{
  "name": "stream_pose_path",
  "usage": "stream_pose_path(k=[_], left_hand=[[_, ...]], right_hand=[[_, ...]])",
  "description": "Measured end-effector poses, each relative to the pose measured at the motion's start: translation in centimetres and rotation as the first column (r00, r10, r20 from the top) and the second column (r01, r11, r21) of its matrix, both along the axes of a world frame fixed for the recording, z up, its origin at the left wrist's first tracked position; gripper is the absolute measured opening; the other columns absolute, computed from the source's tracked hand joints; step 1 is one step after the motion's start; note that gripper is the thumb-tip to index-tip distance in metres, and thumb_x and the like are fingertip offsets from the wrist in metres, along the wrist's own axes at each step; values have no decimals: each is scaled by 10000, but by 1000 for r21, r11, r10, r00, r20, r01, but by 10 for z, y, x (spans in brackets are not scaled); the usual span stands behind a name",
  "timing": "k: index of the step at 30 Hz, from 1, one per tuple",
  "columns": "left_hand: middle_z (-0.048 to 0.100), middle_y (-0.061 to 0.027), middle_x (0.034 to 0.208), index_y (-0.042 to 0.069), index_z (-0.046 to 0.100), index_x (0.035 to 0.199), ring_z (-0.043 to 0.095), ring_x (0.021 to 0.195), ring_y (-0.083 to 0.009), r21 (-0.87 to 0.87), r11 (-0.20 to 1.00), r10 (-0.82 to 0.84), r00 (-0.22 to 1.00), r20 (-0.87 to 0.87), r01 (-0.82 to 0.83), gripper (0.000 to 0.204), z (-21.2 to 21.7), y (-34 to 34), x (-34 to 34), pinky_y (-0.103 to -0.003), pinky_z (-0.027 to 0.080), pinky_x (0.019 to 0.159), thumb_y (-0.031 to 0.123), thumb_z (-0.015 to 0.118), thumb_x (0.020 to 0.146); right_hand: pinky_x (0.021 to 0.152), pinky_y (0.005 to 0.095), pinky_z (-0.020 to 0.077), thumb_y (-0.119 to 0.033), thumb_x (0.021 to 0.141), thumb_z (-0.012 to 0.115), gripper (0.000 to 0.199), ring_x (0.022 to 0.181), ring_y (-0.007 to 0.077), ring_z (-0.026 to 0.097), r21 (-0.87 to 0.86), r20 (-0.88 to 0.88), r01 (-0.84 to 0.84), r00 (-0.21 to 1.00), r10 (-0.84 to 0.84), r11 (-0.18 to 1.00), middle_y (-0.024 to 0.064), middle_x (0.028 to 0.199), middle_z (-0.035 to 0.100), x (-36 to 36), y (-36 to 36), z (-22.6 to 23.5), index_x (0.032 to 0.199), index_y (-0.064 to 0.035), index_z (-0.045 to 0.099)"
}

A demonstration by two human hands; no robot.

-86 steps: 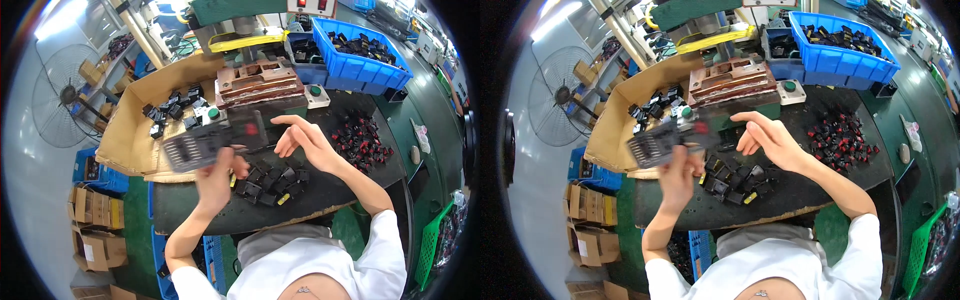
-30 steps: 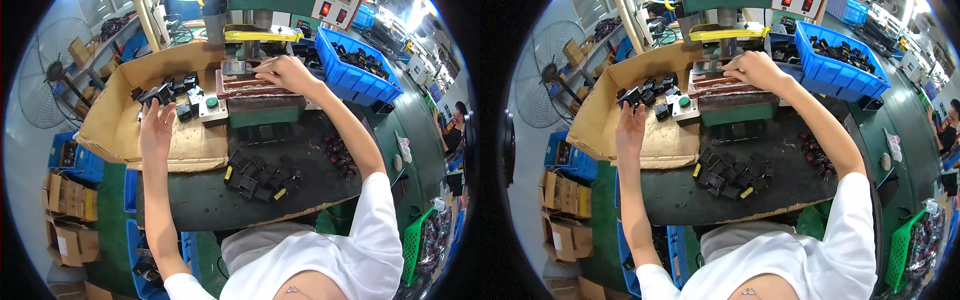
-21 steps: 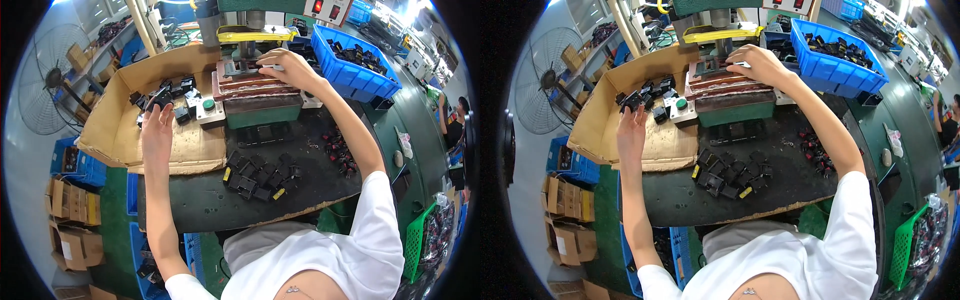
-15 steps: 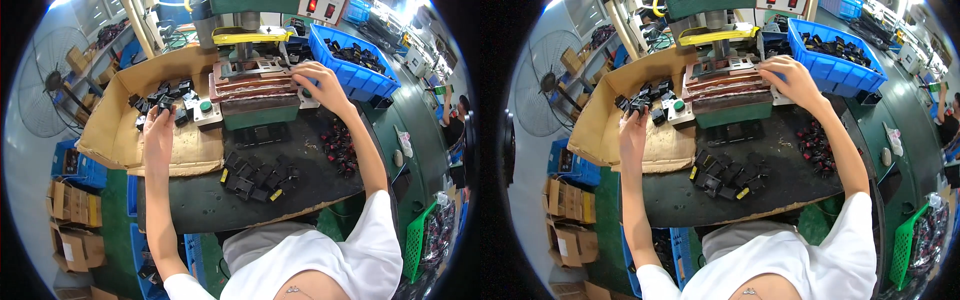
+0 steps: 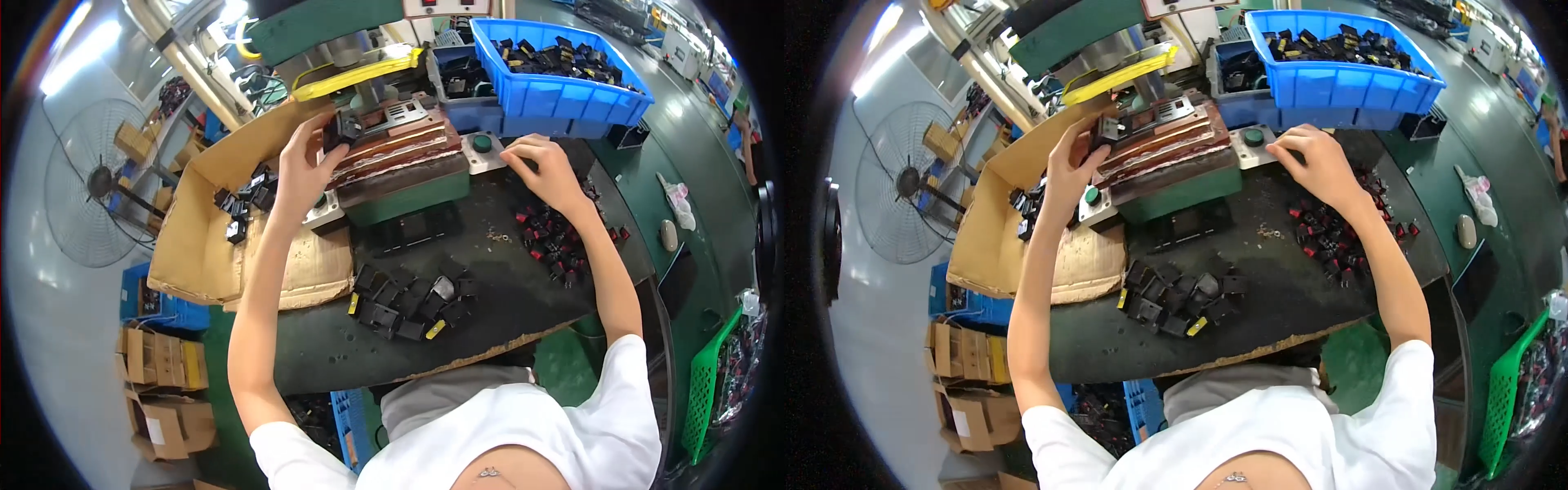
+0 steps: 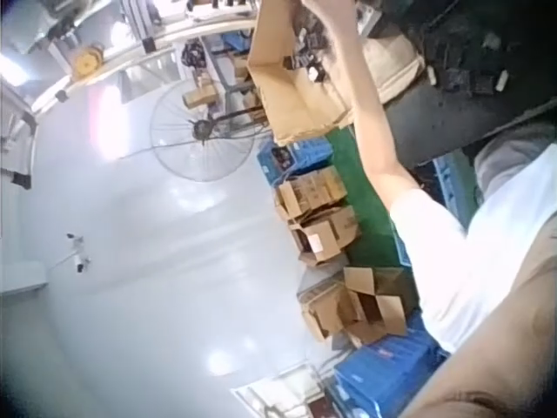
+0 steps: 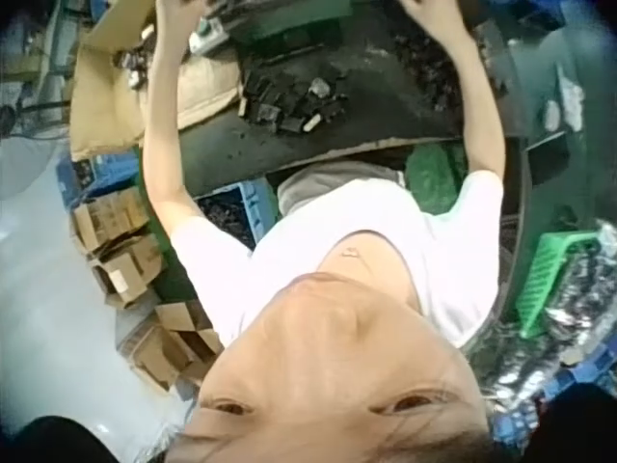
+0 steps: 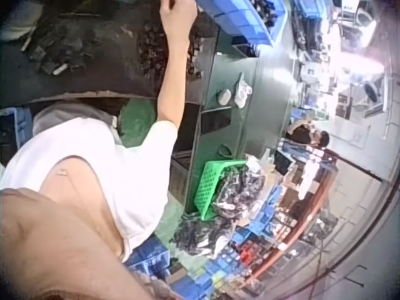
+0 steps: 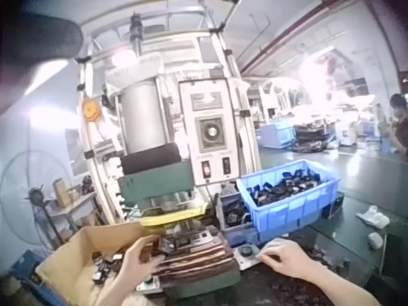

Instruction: Assembling electrical power socket components using a manual press machine on a production line.

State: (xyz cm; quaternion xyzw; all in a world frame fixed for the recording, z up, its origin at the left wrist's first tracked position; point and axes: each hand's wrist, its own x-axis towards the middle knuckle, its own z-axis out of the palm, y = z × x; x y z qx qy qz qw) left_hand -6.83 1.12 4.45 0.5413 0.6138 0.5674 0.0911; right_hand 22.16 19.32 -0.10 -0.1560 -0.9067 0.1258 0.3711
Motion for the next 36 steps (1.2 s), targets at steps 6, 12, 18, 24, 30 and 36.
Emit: stream_pose_path(k=[6,12,18,24,30,36], left_hand=[[607,-162,853,14,530,1014,598,785,-247,69,998,22,915,-404,6,326,-5,54,-9,-312,458,716,47,679,726],[610,-156,776,20,525,942,594,695,-275,-38,997,35,865,-501,-62,272,-7,70,-12,-320,455,655,55,681,722],[625,-126,867,69,571,972,592,826,-301,-39,996,35,748,-663,-81,271,-6,71,-24,-356,451,732,144,676,733],[601,-36,924,118,596,975,525,936,-232,0,994,74,664,-745,-111,287,-4,69,-29,-362,374,810,204,692,719],[584,-12,939,115,622,943,505,960,-196,33,996,80,687,-722,-81,287,-6,69,-31,-338,339,832,217,715,692],[577,-27,986,105,633,920,511,975,-208,3,998,47,687,-725,-66,265,-4,68,-32,-350,344,859,242,712,707]], right_hand=[[695,336,447,-143,818,600,155,775,257,580,-19,14,61,998,-60,998,107,817,640,6,11,-3,825,5,647],[672,370,429,-197,824,592,203,753,280,552,-59,-38,56,998,-58,997,101,762,624,7,15,-4,776,-5,639],[694,335,446,-161,818,598,178,771,256,580,-46,29,82,996,-81,996,110,802,640,8,16,-5,813,12,641],[699,336,446,-181,817,605,196,773,262,578,-65,7,115,993,-115,991,116,804,638,10,21,-6,803,12,640],[677,376,451,-216,793,613,210,744,308,575,20,-29,109,994,-109,994,127,752,628,17,32,-5,771,-13,661],[621,327,467,-163,721,666,181,649,269,604,-196,313,287,924,-218,938,130,715,642,37,35,1,787,6,664]])
